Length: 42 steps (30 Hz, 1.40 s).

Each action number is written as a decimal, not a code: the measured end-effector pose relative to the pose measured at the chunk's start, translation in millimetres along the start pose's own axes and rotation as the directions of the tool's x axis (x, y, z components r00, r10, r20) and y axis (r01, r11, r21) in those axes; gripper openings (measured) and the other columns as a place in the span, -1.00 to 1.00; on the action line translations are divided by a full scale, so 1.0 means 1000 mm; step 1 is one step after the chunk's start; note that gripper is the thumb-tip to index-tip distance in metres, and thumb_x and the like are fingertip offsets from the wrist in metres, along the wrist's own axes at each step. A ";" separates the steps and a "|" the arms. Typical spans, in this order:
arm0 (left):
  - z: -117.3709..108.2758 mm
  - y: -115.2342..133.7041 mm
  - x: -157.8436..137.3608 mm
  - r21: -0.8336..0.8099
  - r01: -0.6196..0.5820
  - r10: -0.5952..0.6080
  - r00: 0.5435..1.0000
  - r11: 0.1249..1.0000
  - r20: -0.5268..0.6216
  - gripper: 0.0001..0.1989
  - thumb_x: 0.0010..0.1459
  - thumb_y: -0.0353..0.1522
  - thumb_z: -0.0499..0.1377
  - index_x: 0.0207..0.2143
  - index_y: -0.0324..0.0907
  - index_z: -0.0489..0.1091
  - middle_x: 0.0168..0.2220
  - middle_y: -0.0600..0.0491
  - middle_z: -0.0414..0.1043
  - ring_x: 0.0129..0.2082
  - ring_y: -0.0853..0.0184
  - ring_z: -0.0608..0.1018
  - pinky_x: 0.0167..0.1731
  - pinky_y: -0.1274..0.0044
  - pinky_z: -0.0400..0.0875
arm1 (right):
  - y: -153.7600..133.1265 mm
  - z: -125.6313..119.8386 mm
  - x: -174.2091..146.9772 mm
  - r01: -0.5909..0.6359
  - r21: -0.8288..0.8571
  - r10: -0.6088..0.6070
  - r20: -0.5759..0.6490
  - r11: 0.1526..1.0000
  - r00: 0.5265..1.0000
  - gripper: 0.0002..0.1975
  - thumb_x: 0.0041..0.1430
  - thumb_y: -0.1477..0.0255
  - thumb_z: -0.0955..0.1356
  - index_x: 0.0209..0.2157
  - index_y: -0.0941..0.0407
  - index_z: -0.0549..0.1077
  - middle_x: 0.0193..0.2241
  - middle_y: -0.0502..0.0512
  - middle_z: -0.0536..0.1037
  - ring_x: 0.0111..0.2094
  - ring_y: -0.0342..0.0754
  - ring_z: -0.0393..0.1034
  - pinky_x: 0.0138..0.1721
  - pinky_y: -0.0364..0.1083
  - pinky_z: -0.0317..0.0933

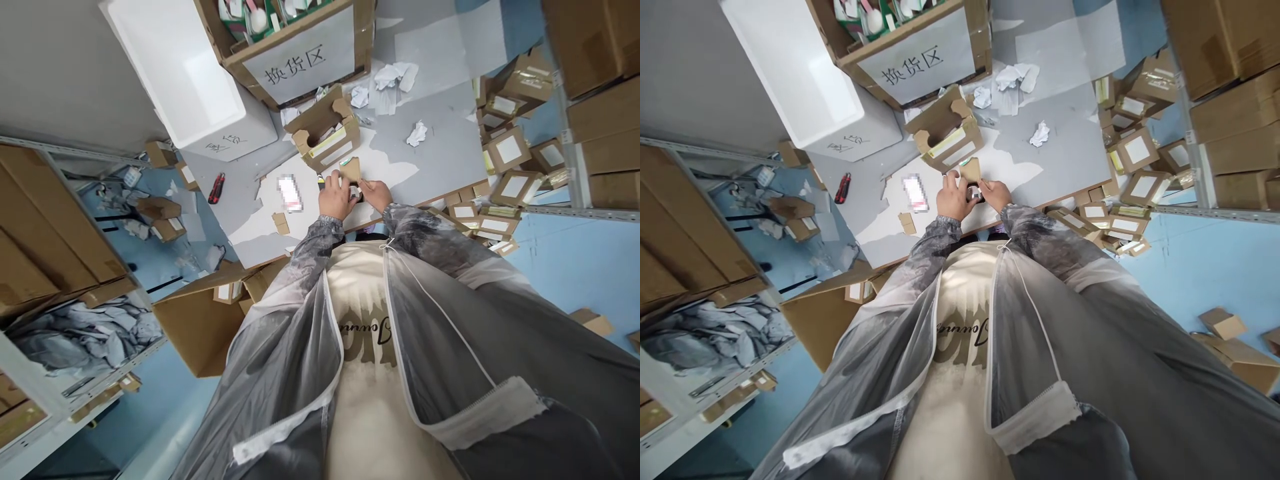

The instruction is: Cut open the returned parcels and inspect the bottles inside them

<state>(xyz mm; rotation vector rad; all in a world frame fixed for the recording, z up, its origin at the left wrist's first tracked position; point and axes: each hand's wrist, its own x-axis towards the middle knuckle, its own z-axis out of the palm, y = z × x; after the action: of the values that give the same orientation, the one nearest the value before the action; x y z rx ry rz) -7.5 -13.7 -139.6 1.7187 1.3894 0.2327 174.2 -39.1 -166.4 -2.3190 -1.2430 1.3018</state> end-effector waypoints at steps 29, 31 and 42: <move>-0.086 0.016 -0.013 -0.255 -0.176 0.123 0.970 0.951 -0.209 -0.48 0.39 -0.07 0.60 0.23 -0.09 0.63 0.19 -0.20 0.75 0.26 -0.12 0.78 0.30 0.20 0.72 | 0.066 0.033 0.026 0.249 0.119 -0.235 -0.122 0.961 0.964 0.07 0.24 -0.17 0.74 0.57 0.06 0.51 0.45 0.45 0.60 0.58 0.63 0.44 0.74 0.53 0.31; -0.109 -0.002 -0.030 -0.363 -0.173 0.061 0.952 0.916 -0.301 -0.46 0.43 0.03 0.59 0.20 -0.09 0.61 -0.05 -0.06 0.69 0.10 0.02 0.79 0.23 0.29 0.71 | 0.062 0.032 0.035 0.253 0.132 -0.232 -0.157 0.958 0.960 0.13 0.17 -0.13 0.78 0.60 0.02 0.48 0.46 0.43 0.57 0.61 0.64 0.41 0.77 0.55 0.30; -0.119 -0.079 -0.063 -0.758 -0.013 -0.333 0.894 0.652 -0.301 -0.21 0.24 0.34 0.62 0.14 -0.05 0.63 0.14 -0.12 0.65 0.29 -0.01 0.72 0.28 0.29 0.77 | 0.055 0.038 0.044 0.257 0.112 -0.247 -0.094 0.960 0.964 0.53 0.14 -0.05 0.83 0.80 0.35 0.13 0.69 0.68 0.37 0.77 0.57 0.21 0.86 0.36 0.13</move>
<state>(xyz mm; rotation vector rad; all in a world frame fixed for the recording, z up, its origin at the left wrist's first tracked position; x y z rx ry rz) -159.3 -9.2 -103.8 0.8498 1.4438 0.9837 186.8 -48.3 -244.7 -2.0288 -1.3403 1.1546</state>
